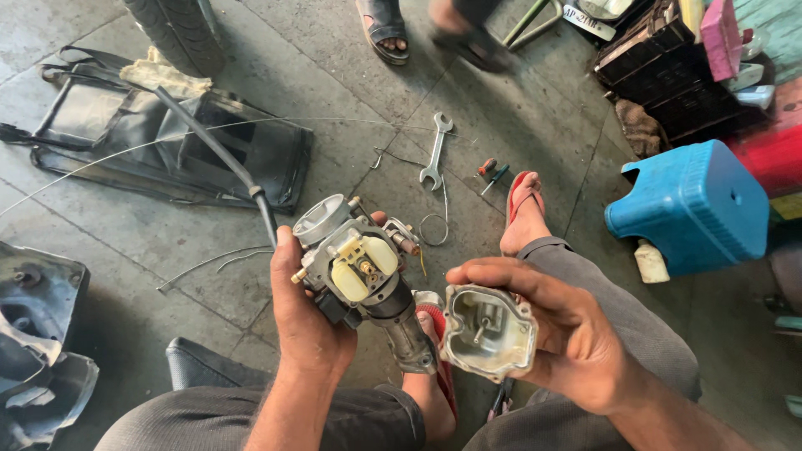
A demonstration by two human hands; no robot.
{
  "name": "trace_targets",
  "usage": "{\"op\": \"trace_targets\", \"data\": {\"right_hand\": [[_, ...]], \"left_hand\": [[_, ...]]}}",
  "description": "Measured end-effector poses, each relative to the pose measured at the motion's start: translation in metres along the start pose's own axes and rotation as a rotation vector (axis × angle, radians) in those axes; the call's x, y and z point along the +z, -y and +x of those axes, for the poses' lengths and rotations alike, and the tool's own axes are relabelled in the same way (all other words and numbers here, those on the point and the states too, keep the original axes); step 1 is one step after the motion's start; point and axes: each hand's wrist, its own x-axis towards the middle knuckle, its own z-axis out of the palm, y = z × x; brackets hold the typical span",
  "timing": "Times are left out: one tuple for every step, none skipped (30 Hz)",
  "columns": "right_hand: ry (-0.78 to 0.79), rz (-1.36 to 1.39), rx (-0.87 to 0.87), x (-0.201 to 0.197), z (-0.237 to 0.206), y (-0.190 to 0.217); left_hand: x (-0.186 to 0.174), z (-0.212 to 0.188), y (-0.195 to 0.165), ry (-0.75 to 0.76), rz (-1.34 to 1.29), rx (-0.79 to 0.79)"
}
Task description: The person disassembles a motorcycle carburetor, removes the float bowl, and uses a screwdriver to adjust internal components. They handle the float, needle, and jets while seated on the floor in a workshop setting.
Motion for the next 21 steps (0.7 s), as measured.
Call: {"op": "trace_targets", "data": {"right_hand": [[0.017, 0.014, 0.007, 0.0, 0.0, 0.001], [0.034, 0.027, 0.015, 0.0, 0.0, 0.002], [0.058, 0.123, -0.026, 0.001, 0.001, 0.002], [0.079, 0.215, -0.066, 0.001, 0.002, 0.001], [0.095, 0.301, -0.107, 0.001, 0.003, -0.001], [0.132, 0.339, -0.083, 0.0, 0.003, 0.0], [0.168, 0.377, -0.06, -0.002, 0.004, 0.0], [0.205, 0.415, -0.039, -0.003, 0.005, 0.001], [0.211, 0.419, -0.05, -0.004, 0.005, 0.0], [0.216, 0.42, -0.064, -0.004, 0.006, 0.0], [0.219, 0.419, -0.081, -0.004, 0.006, 0.0], [0.207, 0.423, -0.066, -0.004, 0.006, 0.0], [0.198, 0.43, -0.05, -0.003, 0.006, -0.001], [0.192, 0.441, -0.034, -0.002, 0.006, -0.002], [0.186, 0.435, -0.031, -0.002, 0.007, -0.003], [0.183, 0.432, -0.026, -0.001, 0.007, -0.003], [0.18, 0.434, -0.022, -0.001, 0.007, -0.004], [0.188, 0.415, -0.017, 0.0, 0.006, -0.004], [0.198, 0.395, -0.013, 0.0, 0.006, -0.004], [0.21, 0.375, -0.01, 0.0, 0.006, -0.004], [0.196, 0.371, -0.015, 0.001, 0.007, -0.004]], "left_hand": [[0.0, 0.0, 0.0, -0.013, 0.0, -0.003], [0.0, 0.0, 0.0, -0.025, -0.002, -0.006], [-0.001, 0.0, 0.0, -0.037, -0.006, -0.011], [-0.001, 0.0, 0.0, -0.026, -0.007, 0.001], [-0.001, 0.0, 0.0, -0.011, -0.014, 0.008], [-0.001, 0.0, -0.001, 0.005, -0.022, 0.015], [-0.001, -0.001, -0.002, -0.019, -0.027, -0.012], [-0.002, -0.001, -0.004, -0.041, -0.031, -0.038], [-0.002, -0.002, -0.005, -0.065, -0.031, -0.064], [-0.003, -0.002, -0.007, -0.06, -0.018, -0.054], [-0.003, -0.003, -0.009, -0.052, -0.004, -0.045], [-0.003, -0.004, -0.01, -0.047, 0.012, -0.036], [-0.004, -0.004, -0.011, -0.04, 0.011, -0.032], [-0.004, -0.005, -0.012, -0.036, 0.014, -0.025], [-0.004, -0.005, -0.012, -0.034, 0.02, -0.016], [-0.003, -0.006, -0.013, -0.028, 0.017, -0.027], [-0.003, -0.006, -0.013, -0.023, 0.017, -0.039], [-0.003, -0.006, -0.013, -0.018, 0.017, -0.051], [-0.003, -0.006, -0.013, -0.035, 0.024, -0.051], [-0.002, -0.006, -0.013, -0.051, 0.032, -0.049], [-0.002, -0.006, -0.014, -0.067, 0.04, -0.048]]}}
